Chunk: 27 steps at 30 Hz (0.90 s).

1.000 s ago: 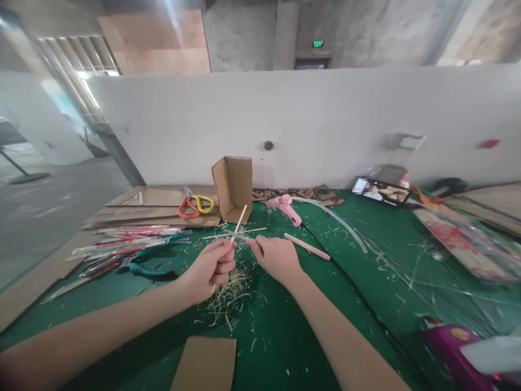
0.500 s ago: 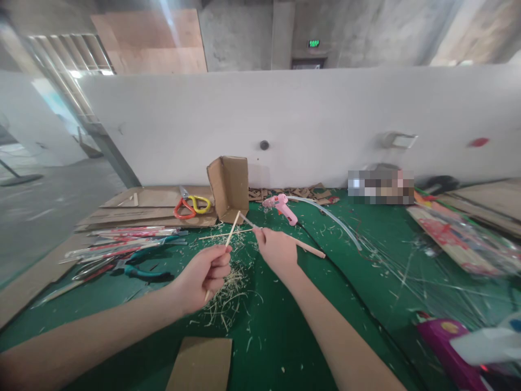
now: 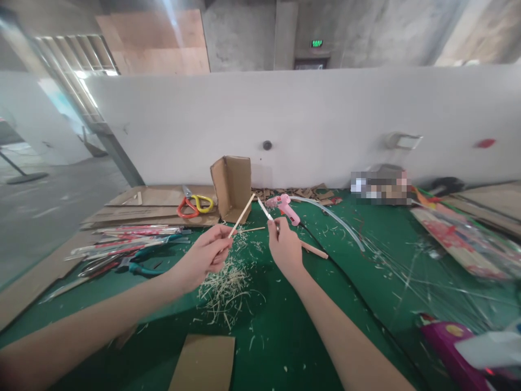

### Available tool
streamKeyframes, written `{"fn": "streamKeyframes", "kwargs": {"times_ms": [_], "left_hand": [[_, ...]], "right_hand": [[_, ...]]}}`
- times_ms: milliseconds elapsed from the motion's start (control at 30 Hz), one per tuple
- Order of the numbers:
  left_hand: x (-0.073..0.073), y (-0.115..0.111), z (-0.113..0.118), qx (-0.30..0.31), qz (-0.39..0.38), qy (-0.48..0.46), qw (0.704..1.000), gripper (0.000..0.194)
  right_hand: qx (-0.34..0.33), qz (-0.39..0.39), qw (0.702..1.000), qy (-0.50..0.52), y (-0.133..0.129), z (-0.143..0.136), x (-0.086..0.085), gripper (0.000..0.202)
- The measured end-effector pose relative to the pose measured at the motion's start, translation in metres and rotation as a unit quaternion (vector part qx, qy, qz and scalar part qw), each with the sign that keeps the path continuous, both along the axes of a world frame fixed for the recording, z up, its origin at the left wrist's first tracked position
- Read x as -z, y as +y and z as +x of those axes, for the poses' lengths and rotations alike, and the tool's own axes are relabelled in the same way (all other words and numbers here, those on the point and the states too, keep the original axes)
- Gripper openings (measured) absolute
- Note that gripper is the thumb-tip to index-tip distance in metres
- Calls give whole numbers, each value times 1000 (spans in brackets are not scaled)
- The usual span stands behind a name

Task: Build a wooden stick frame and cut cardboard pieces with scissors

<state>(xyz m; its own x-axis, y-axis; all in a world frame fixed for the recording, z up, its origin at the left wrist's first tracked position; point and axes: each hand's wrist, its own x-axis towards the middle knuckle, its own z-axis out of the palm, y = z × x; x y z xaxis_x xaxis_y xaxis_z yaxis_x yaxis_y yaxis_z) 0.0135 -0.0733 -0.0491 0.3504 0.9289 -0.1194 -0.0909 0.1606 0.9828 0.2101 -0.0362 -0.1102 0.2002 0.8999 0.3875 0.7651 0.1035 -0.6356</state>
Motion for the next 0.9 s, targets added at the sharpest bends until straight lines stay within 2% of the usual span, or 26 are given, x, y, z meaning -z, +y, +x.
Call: {"fn": "streamKeyframes", "kwargs": {"times_ms": [100,233,367,467,533,633,700,767,900], "left_hand": [[2,12,-7,5,89,84,992,17],[9,27,-17,6,175,108,979,24],[15,32,-20,28,224,139,964,19],[13,32,-19,48,216,178,959,12],[8,32,-18,49,180,161,969,14],[1,33,-18,51,110,54,991,16],[-2,33,-18,50,88,-19,995,16],[-5,33,-18,35,110,-38,993,18],[-13,35,-20,-53,239,68,967,21]], "right_hand": [[9,25,998,65,0,3,0,36],[7,55,990,126,-1,3,0,37],[-30,88,993,76,0,1,0,35],[-37,83,996,8,2,1,1,29],[-38,59,997,-17,3,1,2,26],[-42,21,998,-42,3,0,2,34],[-48,2,997,-54,2,-1,2,36],[-62,-12,995,-75,0,-4,2,35],[-82,28,991,-104,-4,-8,-1,31]]}}
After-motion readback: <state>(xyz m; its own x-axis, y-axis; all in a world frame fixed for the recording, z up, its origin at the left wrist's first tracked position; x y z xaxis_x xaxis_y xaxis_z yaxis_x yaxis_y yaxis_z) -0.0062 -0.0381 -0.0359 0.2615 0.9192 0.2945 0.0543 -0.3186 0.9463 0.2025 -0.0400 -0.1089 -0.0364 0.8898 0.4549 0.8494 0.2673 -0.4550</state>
